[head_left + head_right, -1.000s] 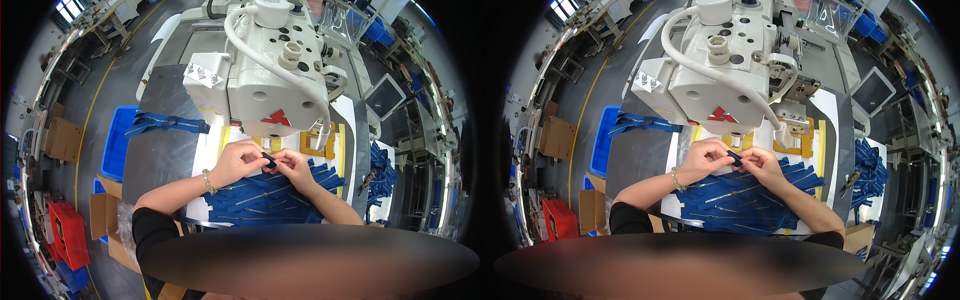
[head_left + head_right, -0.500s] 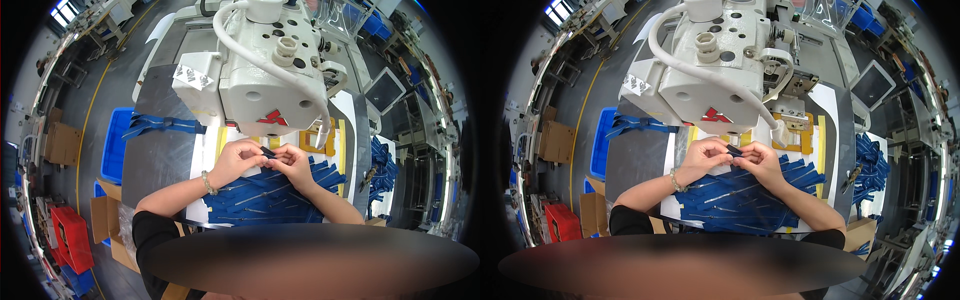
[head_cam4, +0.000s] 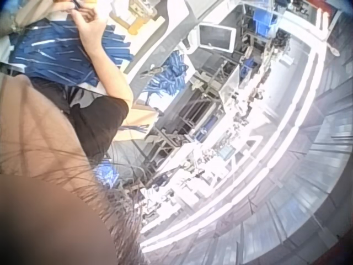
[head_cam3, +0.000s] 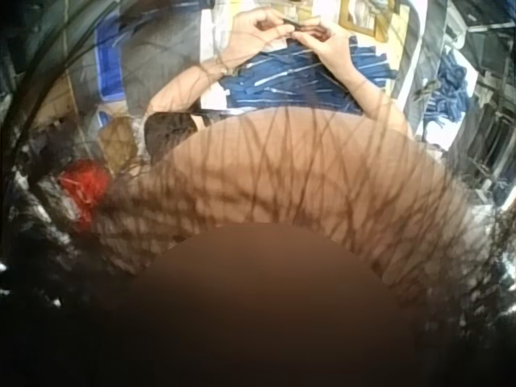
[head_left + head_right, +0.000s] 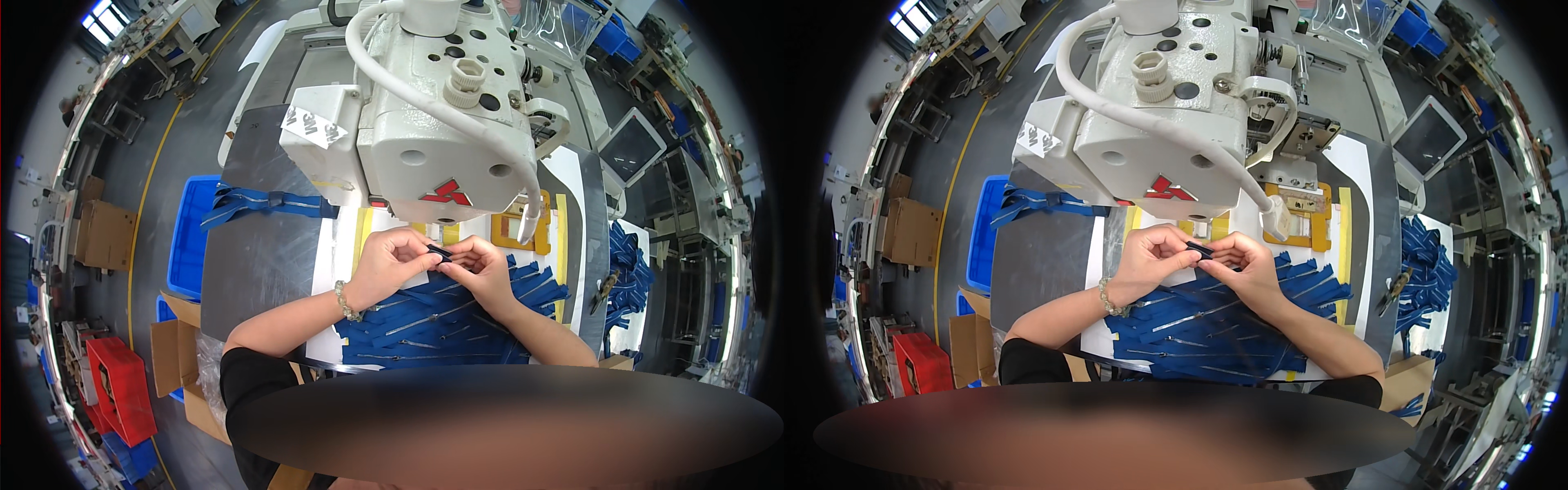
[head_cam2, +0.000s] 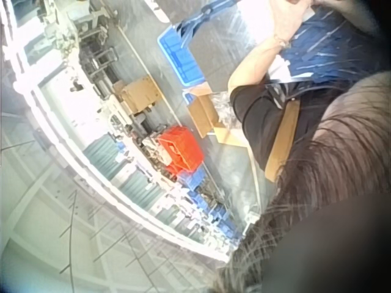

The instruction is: The person is sewing zipper components onto blue fabric strips using an industrial sewing machine.

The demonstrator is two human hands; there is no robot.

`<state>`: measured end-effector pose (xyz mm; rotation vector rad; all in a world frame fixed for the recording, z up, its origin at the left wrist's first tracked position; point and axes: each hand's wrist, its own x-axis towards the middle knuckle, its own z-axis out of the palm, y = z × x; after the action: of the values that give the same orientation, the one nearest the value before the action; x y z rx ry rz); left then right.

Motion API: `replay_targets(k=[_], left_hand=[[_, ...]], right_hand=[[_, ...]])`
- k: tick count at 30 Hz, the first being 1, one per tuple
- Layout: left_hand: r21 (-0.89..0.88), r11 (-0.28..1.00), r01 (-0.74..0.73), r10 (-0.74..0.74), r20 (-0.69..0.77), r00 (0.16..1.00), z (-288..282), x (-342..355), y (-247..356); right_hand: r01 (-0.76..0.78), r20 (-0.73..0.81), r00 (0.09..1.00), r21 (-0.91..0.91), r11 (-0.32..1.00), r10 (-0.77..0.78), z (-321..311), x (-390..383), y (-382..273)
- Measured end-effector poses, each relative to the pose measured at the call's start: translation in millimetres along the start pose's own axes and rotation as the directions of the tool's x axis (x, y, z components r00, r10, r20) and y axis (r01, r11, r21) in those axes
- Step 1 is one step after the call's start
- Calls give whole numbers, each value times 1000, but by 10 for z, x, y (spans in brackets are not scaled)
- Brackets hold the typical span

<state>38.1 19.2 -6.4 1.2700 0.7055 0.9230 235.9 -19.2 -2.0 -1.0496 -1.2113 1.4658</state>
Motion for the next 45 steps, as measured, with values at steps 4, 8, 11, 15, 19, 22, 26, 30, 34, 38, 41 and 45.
replay_targets(k=[4, 8, 11, 15, 19, 22, 26, 30, 34, 38, 41, 45], left_hand=[[-8, 999, 42, -42, -3, 999, 13, 10, 22], [-4, 998, 57, -57, 6, 998, -9, 9, 11], [-9, 999, 53, -53, 2, 999, 13, 18, 17], [10, 1000, 3, -3, -2, 1000, 26, 21, -6], [39, 999, -30, 30, -16, 999, 28, 20, -4], [54, 998, -13, 13, -12, 1000, 35, 25, 8], [55, 998, -9, 10, -14, 1000, 29, 24, -12], [56, 996, -67, 69, -35, 997, 38, 32, -55], [72, 996, -61, 63, -22, 998, 31, 26, -11], [150, 985, -82, 85, -13, 996, 37, 31, 9], [256, 960, -118, 127, -21, 992, 43, 23, 48], [253, 966, -54, 58, -9, 998, -26, 20, 31]], right_hand=[[5, 11, 1000, -10, 1000, -5, -15, -9, 7], [-3, 23, 1000, -26, 1000, 4, -12, -14, 18], [-14, 18, 1000, -2, 1000, 14, -7, -14, -7], [-6, 23, 1000, 6, 1000, 6, -6, -8, 17], [7, 20, 1000, -19, 1000, -6, 15, -6, 4], [10, 15, 1000, -43, 999, -10, 21, -12, -9], [15, 16, 1000, -43, 999, -14, 32, -13, -30], [8, 5, 1000, -41, 999, -7, 43, -13, -34], [10, 3, 1000, -46, 999, -10, 47, -11, -27], [17, 11, 1000, -50, 999, -16, 37, 2, -8], [17, 31, 999, -51, 999, -16, 21, 5, 11], [3, 68, 998, -49, 999, 0, -14, 11, 45]])
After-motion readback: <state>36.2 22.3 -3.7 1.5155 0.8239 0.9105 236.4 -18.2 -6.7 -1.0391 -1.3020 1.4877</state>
